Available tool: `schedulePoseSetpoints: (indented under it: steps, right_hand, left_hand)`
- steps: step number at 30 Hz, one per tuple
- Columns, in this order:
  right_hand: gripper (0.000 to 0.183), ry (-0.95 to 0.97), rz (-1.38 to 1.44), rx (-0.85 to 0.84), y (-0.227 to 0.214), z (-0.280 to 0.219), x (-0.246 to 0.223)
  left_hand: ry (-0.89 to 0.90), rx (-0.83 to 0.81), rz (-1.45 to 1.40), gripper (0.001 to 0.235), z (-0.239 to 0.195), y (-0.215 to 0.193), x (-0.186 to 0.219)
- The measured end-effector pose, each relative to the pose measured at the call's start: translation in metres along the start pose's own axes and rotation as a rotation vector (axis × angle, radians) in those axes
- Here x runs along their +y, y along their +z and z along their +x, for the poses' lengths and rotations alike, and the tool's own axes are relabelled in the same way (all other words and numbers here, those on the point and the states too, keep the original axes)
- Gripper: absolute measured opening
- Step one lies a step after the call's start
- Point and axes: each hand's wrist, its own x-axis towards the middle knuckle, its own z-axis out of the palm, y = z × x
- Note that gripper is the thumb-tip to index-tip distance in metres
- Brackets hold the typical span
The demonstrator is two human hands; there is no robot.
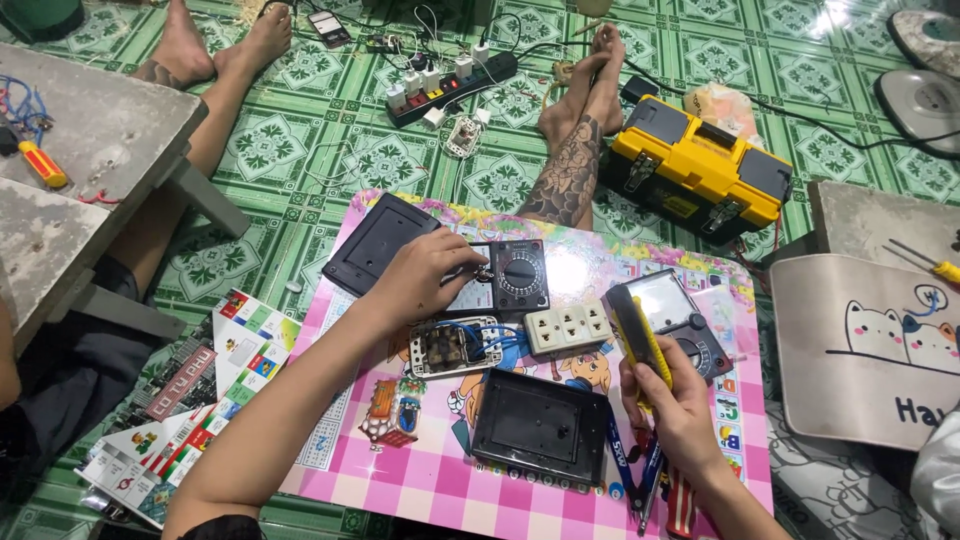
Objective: The person disassembles a multimeter using a yellow utility knife, then uses a blue pen to adjust internal components. They manipulate the dial and casing while working on a pink checkered mat.
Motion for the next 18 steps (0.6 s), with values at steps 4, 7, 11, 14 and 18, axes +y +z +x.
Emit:
schedulePoseSetpoints:
  steps: [4, 7, 11, 14, 18]
  right_hand:
    - [0.026, 0.019, 0.004, -0.006, 0.0, 0.0, -0.001]
    - [0.028, 0.001, -0.009, -0.003, 0.0, 0.0, -0.001]
    - [0.027, 0.008, -0.006, -0.015, 0.0, -0.001, -0.001]
    - [0.028, 0.011, -0.009, -0.017, 0.0, 0.0, -0.001]
    - [0.028, 0.014, -0.025, -0.009, 0.0, 0.0, 0.0]
  left_hand:
    - [0.014, 0.057, -0.004, 0.018, -0.001, 0.005, -0.002]
    - [0.009, 0.075, -0.026, 0.016, -0.001, 0.007, -0.004]
    - [0.004, 0.024, 0.048, 0.028, -0.002, 0.012, -0.007]
    - [-0.002, 0.008, 0.064, 0.029, -0.002, 0.014, -0.007]
    - [-0.023, 0.023, 0.07, 0.03, -0.002, 0.016, -0.012]
